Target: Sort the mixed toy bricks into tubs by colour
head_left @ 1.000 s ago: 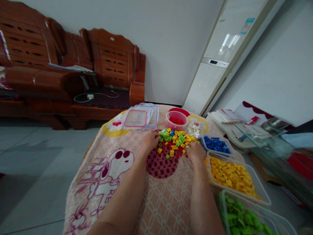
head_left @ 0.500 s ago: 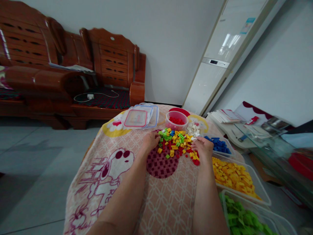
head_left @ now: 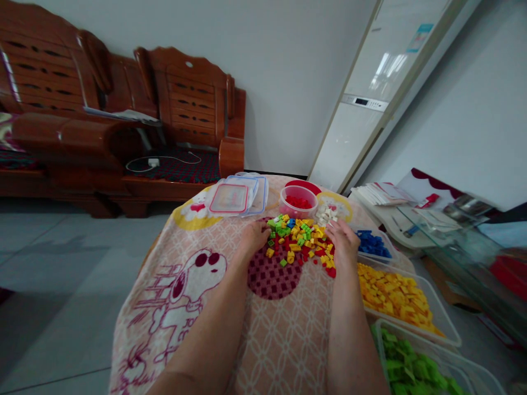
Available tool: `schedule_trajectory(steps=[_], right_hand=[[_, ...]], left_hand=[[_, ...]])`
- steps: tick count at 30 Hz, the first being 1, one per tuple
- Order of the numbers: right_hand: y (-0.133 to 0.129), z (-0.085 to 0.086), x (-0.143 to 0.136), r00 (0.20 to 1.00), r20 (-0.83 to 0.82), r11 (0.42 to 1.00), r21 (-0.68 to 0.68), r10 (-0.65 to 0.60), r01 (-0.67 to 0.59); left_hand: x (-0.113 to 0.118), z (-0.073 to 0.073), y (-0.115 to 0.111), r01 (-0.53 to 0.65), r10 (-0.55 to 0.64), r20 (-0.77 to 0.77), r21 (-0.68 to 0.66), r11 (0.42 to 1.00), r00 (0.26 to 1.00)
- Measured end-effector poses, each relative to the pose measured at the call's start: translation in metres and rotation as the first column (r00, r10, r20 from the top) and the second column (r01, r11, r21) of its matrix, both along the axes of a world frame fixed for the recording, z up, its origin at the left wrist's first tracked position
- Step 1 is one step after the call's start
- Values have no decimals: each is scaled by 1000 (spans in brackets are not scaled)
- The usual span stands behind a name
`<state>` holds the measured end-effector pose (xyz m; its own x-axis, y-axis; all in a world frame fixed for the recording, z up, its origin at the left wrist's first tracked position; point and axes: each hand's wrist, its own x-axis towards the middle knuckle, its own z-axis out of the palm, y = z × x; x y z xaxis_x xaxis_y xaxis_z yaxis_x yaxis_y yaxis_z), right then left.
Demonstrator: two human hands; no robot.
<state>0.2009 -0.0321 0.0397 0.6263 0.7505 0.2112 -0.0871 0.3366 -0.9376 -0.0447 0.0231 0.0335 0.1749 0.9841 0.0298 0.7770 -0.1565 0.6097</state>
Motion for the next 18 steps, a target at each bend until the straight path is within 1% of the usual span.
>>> schedule_trajectory(steps=[5, 10, 12, 15, 18], right_hand=[[-5, 1, -3, 995, 98, 998, -61, -14, 20], [-4, -5, 5, 974, 208, 991, -81, -91, 110], [-4, -7, 11, 954, 279, 986, -96, -107, 139], [-7, -6, 16, 881, 460, 969, -143, -114, 200], [-10, 0, 11, 747, 656, 945, -167, -107, 282]], left_hand=[[0, -3, 1, -6, 6, 17, 0, 1000, 1000], [-1, -4, 2, -16, 16, 65, -2, 1000, 998], [-1, -4, 2, -20, 20, 75, -6, 1000, 997], [0, -6, 3, -38, 38, 91, -3, 999, 995], [0, -8, 5, -44, 44, 110, 0, 999, 993]])
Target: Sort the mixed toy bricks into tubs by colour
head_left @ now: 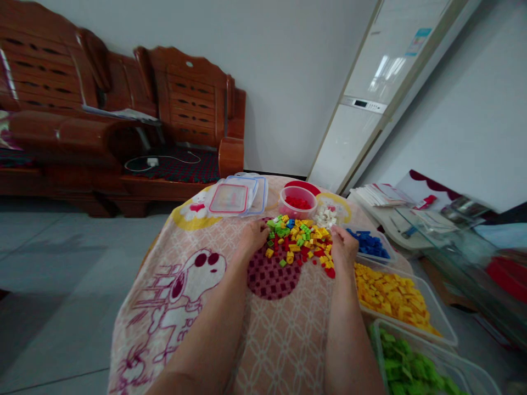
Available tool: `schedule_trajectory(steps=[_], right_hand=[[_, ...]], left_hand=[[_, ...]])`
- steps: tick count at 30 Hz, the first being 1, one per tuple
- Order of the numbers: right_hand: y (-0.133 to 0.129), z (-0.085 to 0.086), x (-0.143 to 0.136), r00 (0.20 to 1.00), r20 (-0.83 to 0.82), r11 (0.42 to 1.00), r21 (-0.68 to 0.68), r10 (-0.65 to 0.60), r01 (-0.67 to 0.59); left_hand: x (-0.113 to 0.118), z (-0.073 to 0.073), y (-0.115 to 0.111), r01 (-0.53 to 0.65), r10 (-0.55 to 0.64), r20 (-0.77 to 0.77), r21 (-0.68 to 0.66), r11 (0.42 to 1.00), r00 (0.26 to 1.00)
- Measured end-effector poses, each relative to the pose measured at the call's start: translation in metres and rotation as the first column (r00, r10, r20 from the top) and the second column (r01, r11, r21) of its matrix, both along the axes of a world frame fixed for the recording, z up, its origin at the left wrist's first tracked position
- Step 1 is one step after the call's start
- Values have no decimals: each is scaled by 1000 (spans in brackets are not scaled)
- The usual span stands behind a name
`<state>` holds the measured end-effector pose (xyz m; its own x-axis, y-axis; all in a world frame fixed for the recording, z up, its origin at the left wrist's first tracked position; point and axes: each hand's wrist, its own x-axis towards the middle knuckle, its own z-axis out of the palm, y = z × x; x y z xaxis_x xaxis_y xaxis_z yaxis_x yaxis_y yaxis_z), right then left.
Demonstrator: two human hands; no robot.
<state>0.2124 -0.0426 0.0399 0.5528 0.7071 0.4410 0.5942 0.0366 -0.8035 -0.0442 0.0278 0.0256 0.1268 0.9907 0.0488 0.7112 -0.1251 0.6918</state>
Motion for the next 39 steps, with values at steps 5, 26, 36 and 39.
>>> schedule_trajectory(steps=[5, 26, 36, 39], right_hand=[[-1, 6, -14, 985, 173, 996, -87, 18, -3], [3, 0, -11, 1000, -25, 1000, -26, 2, -2], [-48, 0, -60, 987, 122, 979, -186, 104, -80], [-69, -9, -65, 972, 197, 965, -252, 130, -78]], left_hand=[[0, 0, -1, 13, -13, -5, 20, 1000, 1000], [5, 0, -1, 102, -102, -25, -4, 995, 994], [5, 1, 1, 112, -113, -2, -21, 993, 994], [6, -1, 2, 112, -112, 19, -31, 993, 994]])
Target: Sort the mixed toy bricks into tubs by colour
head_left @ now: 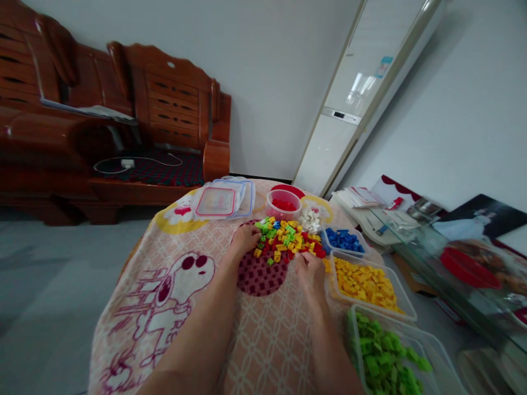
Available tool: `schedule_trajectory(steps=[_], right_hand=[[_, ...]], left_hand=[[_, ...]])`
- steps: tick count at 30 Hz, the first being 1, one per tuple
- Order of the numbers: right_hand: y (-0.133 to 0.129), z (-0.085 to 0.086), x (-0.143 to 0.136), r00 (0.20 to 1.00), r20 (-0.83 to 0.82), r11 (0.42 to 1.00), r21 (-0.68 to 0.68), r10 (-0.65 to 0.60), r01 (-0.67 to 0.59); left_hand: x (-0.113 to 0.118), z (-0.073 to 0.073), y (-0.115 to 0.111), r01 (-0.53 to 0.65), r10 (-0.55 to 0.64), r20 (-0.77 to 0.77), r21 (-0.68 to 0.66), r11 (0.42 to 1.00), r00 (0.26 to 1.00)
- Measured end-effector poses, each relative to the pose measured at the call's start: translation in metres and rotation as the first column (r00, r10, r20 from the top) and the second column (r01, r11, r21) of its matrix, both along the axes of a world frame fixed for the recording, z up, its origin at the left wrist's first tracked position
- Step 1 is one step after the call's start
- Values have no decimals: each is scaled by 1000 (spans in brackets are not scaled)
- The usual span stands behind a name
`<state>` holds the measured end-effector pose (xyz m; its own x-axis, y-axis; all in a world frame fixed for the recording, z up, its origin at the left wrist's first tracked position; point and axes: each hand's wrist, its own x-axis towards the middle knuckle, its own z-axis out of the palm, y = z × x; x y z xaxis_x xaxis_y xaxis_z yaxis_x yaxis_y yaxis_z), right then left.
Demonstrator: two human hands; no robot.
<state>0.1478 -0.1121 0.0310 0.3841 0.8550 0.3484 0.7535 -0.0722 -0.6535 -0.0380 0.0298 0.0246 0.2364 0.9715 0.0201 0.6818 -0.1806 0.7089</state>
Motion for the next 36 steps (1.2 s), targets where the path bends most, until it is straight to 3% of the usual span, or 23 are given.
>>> schedule_trajectory(steps=[4, 10, 13, 24, 27, 31, 33, 36], right_hand=[[-20, -15, 9, 999, 22, 998, -58, -30, 31], [-26, -29, 22, 978, -209, 999, -34, 11, -18], [-25, -30, 22, 969, -247, 999, -49, 11, -23], [-26, -26, 14, 1000, -25, 999, -34, -16, 16], [-30, -16, 7, 1000, 5, 1000, 22, -22, 22], [-54, 13, 12, 993, -53, 969, 220, -106, 115], [-74, 29, 29, 979, -58, 936, 284, -198, 206], [-104, 44, 74, 931, 56, 903, 271, -360, 332]], left_hand=[[0, -1, 1, -2, 2, 6, -6, 1000, 1000], [-1, -4, 2, 10, -9, -33, 24, 1000, 999], [0, -5, 4, 2, -1, -43, 31, 1000, 999], [0, 6, -2, 20, -6, -182, 72, 997, 983], [0, 7, -3, 12, 4, -190, 81, 997, 982], [0, 5, -2, 7, 5, -158, 76, 997, 987], [0, 5, -2, 16, -4, -155, 77, 997, 988], [1, 6, -1, 21, -7, -171, 82, 996, 985]])
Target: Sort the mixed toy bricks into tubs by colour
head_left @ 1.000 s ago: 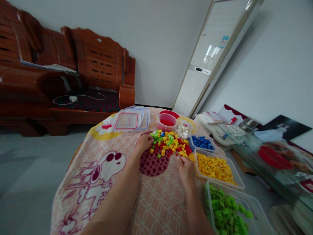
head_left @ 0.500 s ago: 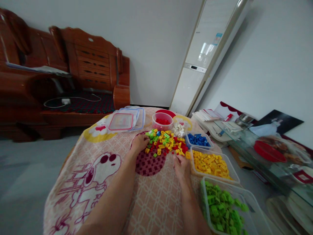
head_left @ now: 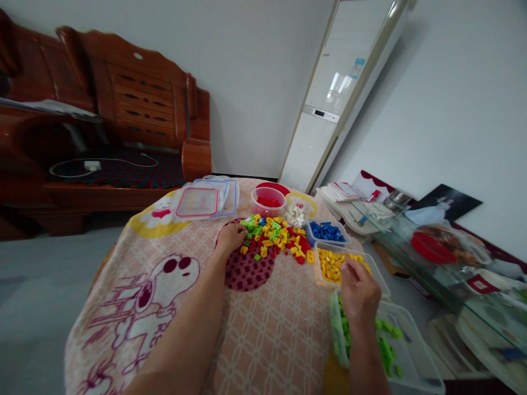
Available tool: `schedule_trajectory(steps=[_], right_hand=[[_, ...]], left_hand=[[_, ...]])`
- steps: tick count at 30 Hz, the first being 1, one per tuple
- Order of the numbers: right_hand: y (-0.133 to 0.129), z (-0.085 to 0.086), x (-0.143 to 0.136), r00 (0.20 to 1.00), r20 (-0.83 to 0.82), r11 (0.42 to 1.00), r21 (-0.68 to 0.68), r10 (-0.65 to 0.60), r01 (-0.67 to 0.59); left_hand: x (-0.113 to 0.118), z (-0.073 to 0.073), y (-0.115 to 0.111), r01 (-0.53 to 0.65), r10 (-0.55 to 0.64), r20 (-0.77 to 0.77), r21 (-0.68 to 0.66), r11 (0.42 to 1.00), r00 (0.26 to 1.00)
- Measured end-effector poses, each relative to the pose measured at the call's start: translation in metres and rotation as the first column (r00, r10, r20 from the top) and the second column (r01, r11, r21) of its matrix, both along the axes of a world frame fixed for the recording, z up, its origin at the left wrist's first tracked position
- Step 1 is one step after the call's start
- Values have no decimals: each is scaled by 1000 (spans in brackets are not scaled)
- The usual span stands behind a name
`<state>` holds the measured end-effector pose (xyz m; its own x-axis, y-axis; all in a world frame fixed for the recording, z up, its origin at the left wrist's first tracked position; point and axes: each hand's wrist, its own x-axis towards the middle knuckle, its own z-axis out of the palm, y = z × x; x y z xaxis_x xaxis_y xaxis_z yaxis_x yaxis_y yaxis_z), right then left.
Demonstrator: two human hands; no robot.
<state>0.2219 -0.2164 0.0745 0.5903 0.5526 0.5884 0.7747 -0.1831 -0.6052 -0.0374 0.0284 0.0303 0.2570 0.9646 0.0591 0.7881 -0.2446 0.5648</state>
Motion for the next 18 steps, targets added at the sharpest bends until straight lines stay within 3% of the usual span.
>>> schedule_trajectory(steps=[4, 8, 11, 18], right_hand=[[-25, -5, 78, 959, 225, 966, -152, -171, 207], [-32, -23, 132, 924, 231, 812, -445, -304, 378], [-32, -31, 145, 934, 201, 783, -508, -296, 358], [-29, -36, 135, 934, 216, 851, -390, -286, 351]], left_hand=[[1, 2, -1, 6, -6, 10, -5, 1000, 1000], [1, 3, -3, -1, 1, 40, -20, 1000, 999], [0, 3, -4, -2, 2, 36, -8, 1000, 999], [0, 0, -2, -11, 12, 38, -15, 1000, 999]])
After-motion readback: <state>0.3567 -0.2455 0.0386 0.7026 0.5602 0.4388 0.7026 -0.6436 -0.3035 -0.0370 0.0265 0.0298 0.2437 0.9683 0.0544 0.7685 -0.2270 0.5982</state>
